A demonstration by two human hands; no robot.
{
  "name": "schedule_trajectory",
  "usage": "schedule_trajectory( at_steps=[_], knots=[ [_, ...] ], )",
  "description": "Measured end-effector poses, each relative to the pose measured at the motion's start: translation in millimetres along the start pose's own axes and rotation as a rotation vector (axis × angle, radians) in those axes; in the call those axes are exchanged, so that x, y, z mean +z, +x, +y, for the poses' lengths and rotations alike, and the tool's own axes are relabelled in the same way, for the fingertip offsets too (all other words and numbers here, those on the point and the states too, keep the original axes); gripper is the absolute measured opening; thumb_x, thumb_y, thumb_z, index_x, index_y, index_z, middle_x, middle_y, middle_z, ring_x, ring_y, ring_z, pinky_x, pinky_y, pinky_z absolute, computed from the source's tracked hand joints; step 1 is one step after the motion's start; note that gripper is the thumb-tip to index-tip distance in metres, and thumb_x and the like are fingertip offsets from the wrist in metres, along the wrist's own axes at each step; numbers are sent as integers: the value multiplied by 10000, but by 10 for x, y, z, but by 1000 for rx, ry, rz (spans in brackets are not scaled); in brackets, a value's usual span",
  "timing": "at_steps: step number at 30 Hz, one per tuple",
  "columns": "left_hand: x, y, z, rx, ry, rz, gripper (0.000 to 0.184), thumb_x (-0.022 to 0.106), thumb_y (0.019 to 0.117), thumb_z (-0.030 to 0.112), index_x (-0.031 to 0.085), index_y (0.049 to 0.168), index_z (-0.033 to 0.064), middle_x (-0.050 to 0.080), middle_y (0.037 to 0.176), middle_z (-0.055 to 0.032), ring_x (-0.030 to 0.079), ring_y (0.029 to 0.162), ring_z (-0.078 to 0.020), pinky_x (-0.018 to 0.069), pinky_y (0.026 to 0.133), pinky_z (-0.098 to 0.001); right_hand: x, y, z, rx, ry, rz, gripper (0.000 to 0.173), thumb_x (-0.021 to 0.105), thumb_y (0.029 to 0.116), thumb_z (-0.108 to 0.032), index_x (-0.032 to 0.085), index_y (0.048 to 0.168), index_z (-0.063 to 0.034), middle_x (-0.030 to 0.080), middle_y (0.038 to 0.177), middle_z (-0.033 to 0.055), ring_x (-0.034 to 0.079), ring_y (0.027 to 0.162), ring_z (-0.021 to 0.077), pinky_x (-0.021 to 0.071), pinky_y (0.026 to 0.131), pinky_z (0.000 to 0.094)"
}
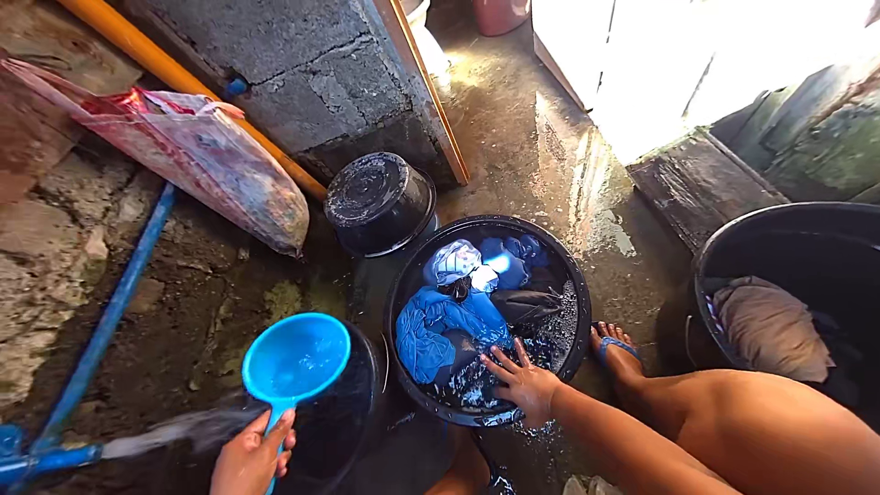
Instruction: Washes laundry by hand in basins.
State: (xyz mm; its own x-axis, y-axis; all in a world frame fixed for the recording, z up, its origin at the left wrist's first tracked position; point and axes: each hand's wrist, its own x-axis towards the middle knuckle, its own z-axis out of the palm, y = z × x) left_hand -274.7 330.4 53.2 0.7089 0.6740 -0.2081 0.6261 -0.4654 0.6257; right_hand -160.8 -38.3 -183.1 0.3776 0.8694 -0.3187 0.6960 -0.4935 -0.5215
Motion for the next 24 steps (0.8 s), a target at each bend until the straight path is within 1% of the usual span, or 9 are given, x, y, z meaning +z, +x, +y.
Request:
schedule_trajectory(
  at_steps=[1,3,5,8,11,15,18,21,24],
  knots=[
    [41,-24,180,44,105,-7,259,552,1064,233,626,1170,9,570,676,17,496,464,-47,454,443,-225,8,-2,2,-1,23,13,1054,938,667,-282,410,1580,-271,-49,1736,136,-95,1560,490,-67,1103,847],
    [185,-12,463,156,323,-25,310,556,1061,258,654,1184,-9,633,746,-71,554,546,-149,501,541,-358,11,8,4,-19,42,25,1277,957,636,-234,187,1634,-443,-38,1730,170,-34,1547,539,-28,1081,875],
    [387,21,675,262,475,-45,351,560,1056,262,662,1221,-31,702,867,-194,663,719,-325,532,731,-562,9,-3,4,-41,41,22,1301,949,636,-217,150,1627,-487,-31,1728,183,-8,1543,551,-28,1077,877],
    [751,54,906,313,642,-75,411,565,1059,296,629,1349,11,715,1093,-271,700,1001,-452,499,929,-672,-18,-13,-2,-35,50,-3,1279,947,639,-201,180,1624,-482,-26,1731,167,-2,1548,539,-8,1084,875],
    [1103,-29,1124,231,812,-101,510,520,1074,363,503,1518,113,672,1263,-274,641,1181,-478,474,991,-675,-8,6,15,-23,63,-12,1237,945,647,-217,222,1626,-443,-9,1733,159,31,1546,542,29,1082,877],
    [1274,25,946,288,911,19,523,489,1088,339,434,1571,147,700,1209,-260,690,1083,-471,528,892,-654,-8,24,19,-10,81,-49,1175,944,668,-232,279,1625,-376,53,1732,153,127,1532,545,125,1078,870],
    [972,170,550,291,747,208,508,508,1081,326,480,1536,101,688,1159,-331,679,1022,-553,503,843,-734,-33,31,11,-3,87,-69,1143,943,668,-230,316,1615,-361,77,1732,141,141,1536,525,150,1093,851],
    [480,343,175,34,669,207,477,511,1080,325,558,1397,-28,623,1234,-385,597,1177,-575,441,971,-740,-36,49,6,-3,109,-88,1104,936,684,-242,340,1607,-348,96,1726,159,207,1511,539,144,1098,851],
    [369,710,-288,-303,871,-68,490,590,1032,307,608,1291,-109,584,1334,-361,550,1302,-488,425,1073,-655,-37,65,2,20,108,-125,1068,922,702,-254,354,1602,-341,157,1710,181,169,1531,522,80,1109,853]
  ],
)
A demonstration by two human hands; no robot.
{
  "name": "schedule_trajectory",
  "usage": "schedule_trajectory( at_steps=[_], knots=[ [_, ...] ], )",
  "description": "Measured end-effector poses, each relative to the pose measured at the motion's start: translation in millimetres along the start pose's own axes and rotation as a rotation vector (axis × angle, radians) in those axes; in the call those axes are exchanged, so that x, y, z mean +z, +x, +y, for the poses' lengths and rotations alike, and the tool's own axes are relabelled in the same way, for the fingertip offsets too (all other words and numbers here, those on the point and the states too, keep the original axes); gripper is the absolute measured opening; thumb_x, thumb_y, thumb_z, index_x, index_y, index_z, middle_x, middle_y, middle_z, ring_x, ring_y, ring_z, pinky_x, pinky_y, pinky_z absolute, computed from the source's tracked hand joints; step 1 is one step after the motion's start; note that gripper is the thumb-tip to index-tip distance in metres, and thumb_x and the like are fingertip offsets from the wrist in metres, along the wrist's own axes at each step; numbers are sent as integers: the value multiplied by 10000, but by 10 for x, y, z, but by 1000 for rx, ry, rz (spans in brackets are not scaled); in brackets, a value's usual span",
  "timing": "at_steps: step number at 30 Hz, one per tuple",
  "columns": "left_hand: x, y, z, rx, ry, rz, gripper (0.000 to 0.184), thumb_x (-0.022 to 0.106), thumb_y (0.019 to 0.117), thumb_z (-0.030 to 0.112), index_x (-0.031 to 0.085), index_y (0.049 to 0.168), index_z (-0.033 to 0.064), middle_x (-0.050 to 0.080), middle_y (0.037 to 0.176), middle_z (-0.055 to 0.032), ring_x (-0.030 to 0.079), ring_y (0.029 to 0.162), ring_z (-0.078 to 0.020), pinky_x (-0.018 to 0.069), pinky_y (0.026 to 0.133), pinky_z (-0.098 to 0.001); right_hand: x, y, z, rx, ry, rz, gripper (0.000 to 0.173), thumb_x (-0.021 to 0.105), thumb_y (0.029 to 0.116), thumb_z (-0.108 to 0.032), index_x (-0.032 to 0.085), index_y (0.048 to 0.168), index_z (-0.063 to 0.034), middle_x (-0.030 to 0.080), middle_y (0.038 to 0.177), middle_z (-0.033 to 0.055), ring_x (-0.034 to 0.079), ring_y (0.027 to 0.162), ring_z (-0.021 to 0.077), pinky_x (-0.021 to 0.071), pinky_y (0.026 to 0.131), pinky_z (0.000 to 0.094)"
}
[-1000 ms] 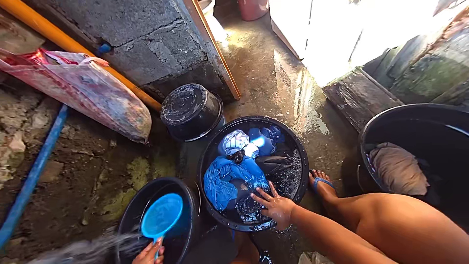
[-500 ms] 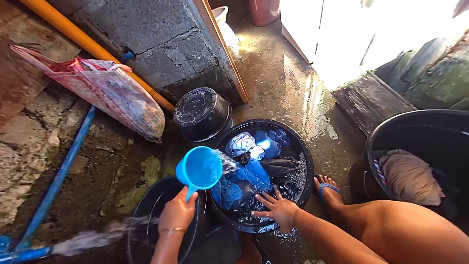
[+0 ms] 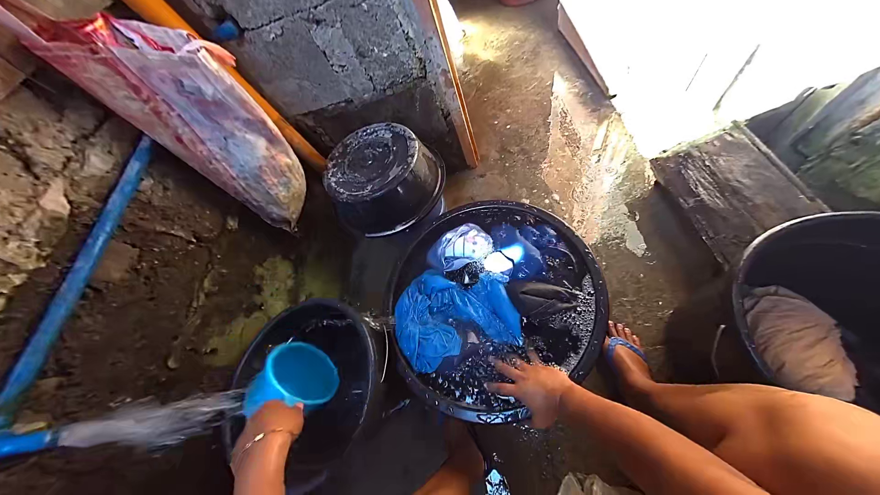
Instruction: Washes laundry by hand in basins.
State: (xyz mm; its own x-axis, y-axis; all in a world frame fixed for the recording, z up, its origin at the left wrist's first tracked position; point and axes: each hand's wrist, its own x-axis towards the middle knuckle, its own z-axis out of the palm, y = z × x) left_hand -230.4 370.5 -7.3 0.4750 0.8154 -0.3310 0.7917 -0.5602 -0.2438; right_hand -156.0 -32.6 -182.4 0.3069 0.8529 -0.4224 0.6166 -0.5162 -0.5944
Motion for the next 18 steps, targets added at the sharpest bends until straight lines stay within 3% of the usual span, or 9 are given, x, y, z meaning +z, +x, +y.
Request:
schedule_trajectory(
  at_steps=[3,5,7,10,11,12,13,14,18],
  knots=[
    [570,319,37,46,182,-198,561,696,946,280,578,1323,-119,549,1400,-339,508,1350,-471,413,1097,-639,-34,-6,-16,32,-9,-35,1002,910,724,-288,393,1582,-315,246,1680,190,227,1510,520,161,1107,835],
    [819,371,109,139,164,-323,572,637,992,279,531,1373,-134,509,1443,-347,470,1388,-476,371,1146,-606,-52,11,-17,51,-9,-61,962,893,743,-298,410,1575,-294,241,1684,187,238,1507,520,197,1111,816],
    [1037,537,177,197,21,-385,496,611,1022,246,566,1322,-146,568,1362,-354,534,1317,-477,398,1125,-591,-37,17,-11,65,-9,-74,936,884,749,-304,426,1565,-292,274,1672,185,261,1503,505,239,1118,785],
    [1134,728,255,138,-293,-411,448,555,1067,287,608,1280,-104,647,1236,-286,636,1144,-377,481,1028,-529,-50,11,2,68,-20,-88,882,884,747,-303,477,1529,-250,329,1641,188,252,1505,501,226,1111,799],
    [1196,742,200,113,-419,-382,427,537,1078,295,630,1249,-85,675,1127,-239,660,1003,-311,526,933,-469,-43,3,-16,66,-26,-95,879,886,746,-306,483,1524,-242,332,1640,190,266,1499,503,245,1103,796],
    [1255,754,143,74,-597,-348,371,515,1088,288,634,1183,-51,621,917,-128,583,749,-188,514,717,-350,-42,6,-29,66,-28,-97,895,887,741,-304,475,1533,-249,332,1640,191,273,1494,505,257,1095,796],
    [1269,770,112,28,-786,-331,323,508,1089,281,628,1118,-17,552,777,-43,499,587,-105,464,559,-265,-47,15,-25,69,-21,-90,892,891,735,-296,485,1527,-243,332,1641,194,273,1493,510,247,1095,803],
    [1250,756,84,2,-959,-336,284,501,1090,268,612,1084,7,507,710,5,442,509,-60,415,476,-217,-40,22,-3,71,-22,-84,901,893,727,-293,483,1528,-244,343,1634,195,281,1490,510,251,1088,807],
    [936,372,-120,44,-1305,-258,229,452,1106,234,589,1120,51,491,675,44,405,457,-18,367,418,-165,-49,-17,-16,57,-11,-76,870,898,725,-266,512,1502,-216,384,1608,186,331,1461,507,227,1081,827]
  ],
)
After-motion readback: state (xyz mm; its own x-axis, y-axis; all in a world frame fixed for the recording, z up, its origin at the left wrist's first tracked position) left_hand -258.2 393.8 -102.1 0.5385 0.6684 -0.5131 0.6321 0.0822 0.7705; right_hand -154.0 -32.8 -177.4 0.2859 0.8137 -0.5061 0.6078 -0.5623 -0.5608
